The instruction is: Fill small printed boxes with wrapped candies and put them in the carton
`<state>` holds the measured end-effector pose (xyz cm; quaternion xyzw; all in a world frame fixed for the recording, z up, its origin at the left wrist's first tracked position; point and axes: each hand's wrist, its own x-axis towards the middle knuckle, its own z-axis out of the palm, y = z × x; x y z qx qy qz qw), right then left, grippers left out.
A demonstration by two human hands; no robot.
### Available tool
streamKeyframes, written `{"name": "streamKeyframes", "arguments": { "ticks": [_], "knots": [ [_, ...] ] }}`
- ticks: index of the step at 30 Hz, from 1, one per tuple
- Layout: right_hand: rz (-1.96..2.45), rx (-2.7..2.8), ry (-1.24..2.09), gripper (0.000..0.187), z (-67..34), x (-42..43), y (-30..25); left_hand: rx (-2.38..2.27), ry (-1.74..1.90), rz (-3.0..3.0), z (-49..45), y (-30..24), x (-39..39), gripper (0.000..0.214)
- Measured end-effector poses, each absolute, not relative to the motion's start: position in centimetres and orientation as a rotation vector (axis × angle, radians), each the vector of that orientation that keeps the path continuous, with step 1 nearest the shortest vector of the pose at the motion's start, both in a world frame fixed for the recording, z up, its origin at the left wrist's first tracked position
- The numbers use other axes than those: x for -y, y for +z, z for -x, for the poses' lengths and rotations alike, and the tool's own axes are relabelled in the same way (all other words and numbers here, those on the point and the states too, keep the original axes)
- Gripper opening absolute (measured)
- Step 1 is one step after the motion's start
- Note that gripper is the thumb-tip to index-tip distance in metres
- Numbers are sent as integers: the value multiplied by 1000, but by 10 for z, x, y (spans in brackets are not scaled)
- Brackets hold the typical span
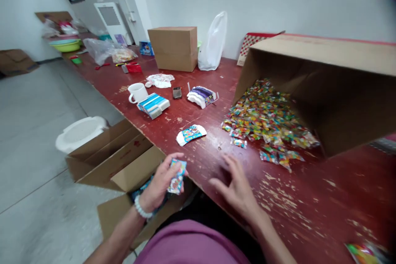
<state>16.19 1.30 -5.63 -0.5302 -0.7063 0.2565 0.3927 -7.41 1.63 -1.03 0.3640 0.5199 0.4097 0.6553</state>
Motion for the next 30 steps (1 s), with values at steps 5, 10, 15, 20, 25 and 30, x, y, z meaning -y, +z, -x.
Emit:
{"name": "streamKeyframes", "arguments": {
  "ticks": [5,10,15,20,25,30],
  "knots": [
    [1559,1465,497,41,-200,-26,-94,-1615,1093,-957,155,0,-3,56],
    [1544,1553,430,36,-197,-23,-95,-1935,947,-1092,202,-19,18,60],
    [1508,1621,375,31,-193,-22,-94,-2075,845,-1412,202,-36,6,61],
    [1505,1701,322,26,-195,-23,-99,-2011,850,-1863,135,-18,-44,40],
    [1472,1740,321,23,-195,-23,-101,-1988,415,-2269,74,-19,-96,54],
    [1462,1740,328,22,-194,-23,-101,-2045,215,-2234,62,-37,-135,60]
  ]
}}
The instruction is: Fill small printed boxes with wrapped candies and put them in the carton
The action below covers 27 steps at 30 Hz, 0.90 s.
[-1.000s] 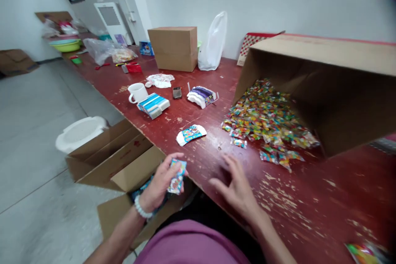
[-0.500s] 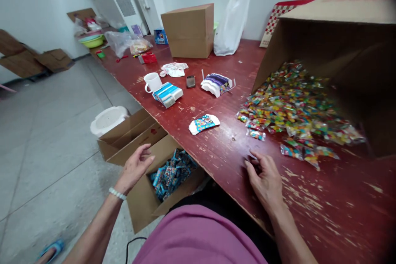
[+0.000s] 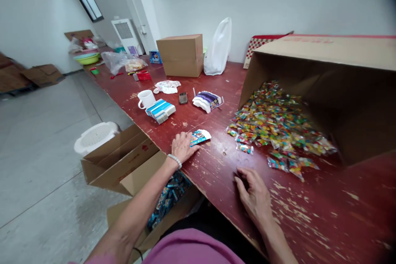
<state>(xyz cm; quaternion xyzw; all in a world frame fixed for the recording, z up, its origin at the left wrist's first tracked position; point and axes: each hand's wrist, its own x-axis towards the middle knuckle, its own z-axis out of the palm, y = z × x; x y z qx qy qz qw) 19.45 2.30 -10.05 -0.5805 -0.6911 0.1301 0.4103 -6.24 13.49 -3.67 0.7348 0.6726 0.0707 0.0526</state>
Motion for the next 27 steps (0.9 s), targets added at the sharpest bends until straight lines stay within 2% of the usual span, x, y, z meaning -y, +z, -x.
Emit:
{"name": "streamKeyframes", "arguments": {
  "ticks": [6,16,19,24,27],
  "knots": [
    [1451,1733,317,22,-194,-23,-100,-2046,66,-2137,71,-41,-162,62],
    [1454,1690,351,23,-193,-24,-103,-2031,187,-2069,66,-29,-165,63],
    [1480,1542,540,27,-188,-23,-98,-1991,323,-2107,58,-13,-147,60],
    [1312,980,1150,54,-166,-21,-73,-1730,502,-2180,32,-2,-76,58],
    [1165,888,1292,47,-158,-23,-56,-1567,694,-1953,21,-6,-40,61]
  ]
}}
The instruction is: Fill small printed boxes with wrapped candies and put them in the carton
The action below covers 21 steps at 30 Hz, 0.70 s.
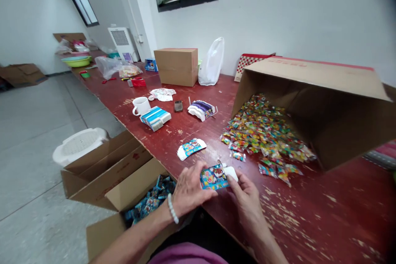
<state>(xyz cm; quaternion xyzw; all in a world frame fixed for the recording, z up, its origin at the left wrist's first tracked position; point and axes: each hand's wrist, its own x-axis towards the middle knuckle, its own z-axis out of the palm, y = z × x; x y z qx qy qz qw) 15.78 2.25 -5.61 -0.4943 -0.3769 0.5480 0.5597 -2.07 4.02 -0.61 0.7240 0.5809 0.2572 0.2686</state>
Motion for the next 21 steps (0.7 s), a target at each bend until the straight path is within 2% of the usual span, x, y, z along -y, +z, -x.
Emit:
{"name": "streamKeyframes", "arguments": {
  "ticks": [3,7,11,14,21],
  "knots": [
    [1164,909,1251,36,-163,-23,-43,-1301,732,-1524,21,-5,-30,63],
    [1147,1065,1250,30,-172,-18,-22,-793,457,-1044,26,5,-40,47],
    [1064,1168,1398,28,-167,-7,-1,-406,267,-792,19,5,-39,48],
    [1019,1059,1482,32,-161,-1,6,-322,244,-709,10,-7,-33,43],
    [1002,878,1556,54,-155,4,-1,-358,405,-746,-1,-16,-25,48]
  ]
}}
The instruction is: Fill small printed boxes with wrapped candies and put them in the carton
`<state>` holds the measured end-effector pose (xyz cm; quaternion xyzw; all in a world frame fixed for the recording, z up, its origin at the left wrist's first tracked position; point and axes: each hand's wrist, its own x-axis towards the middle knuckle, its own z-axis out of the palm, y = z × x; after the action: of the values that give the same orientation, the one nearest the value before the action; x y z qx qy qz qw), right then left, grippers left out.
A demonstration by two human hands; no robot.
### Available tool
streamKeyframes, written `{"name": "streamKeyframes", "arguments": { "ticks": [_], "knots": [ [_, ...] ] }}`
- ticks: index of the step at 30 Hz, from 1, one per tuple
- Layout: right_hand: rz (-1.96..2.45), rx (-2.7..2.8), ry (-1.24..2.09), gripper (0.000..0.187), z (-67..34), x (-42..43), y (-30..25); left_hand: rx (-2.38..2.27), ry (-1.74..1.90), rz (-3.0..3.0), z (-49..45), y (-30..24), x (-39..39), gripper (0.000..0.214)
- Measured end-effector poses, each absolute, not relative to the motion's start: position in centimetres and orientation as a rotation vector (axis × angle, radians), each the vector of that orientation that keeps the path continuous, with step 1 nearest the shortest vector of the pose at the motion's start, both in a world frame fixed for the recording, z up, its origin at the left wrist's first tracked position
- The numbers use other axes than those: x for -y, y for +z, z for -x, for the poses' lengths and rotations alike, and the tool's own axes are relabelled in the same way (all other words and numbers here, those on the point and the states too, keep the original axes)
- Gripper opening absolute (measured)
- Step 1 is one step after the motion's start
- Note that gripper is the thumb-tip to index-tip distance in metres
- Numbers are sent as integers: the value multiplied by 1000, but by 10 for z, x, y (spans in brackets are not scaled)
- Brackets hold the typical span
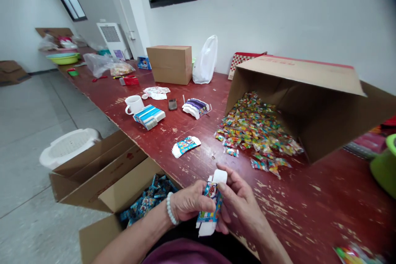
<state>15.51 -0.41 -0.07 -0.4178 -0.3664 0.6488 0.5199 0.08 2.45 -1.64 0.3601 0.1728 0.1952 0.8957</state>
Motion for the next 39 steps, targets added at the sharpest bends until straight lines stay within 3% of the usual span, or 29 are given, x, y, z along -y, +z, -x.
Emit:
{"name": "streamKeyframes", "arguments": {
  "ticks": [6,10,14,17,19,28,39],
  "knots": [
    [956,975,1613,41,-151,10,-18,-496,548,-783,-3,-5,-22,43],
    [1029,1028,1624,43,-151,11,-21,-474,476,-834,-3,-4,-22,47],
    [1248,1134,974,50,-155,9,-14,-439,490,-807,-6,-6,-20,58],
    [1313,1410,402,35,-161,11,-5,-449,522,-740,-8,-10,-18,66],
    [1275,1634,271,24,-162,13,0,-498,562,-718,-8,-11,-18,67],
    [1273,1835,525,15,-163,17,13,-580,445,-1084,5,-3,-25,57],
    [1295,1802,717,14,-177,19,15,-566,298,-1254,8,-1,-30,59]
  ]
}}
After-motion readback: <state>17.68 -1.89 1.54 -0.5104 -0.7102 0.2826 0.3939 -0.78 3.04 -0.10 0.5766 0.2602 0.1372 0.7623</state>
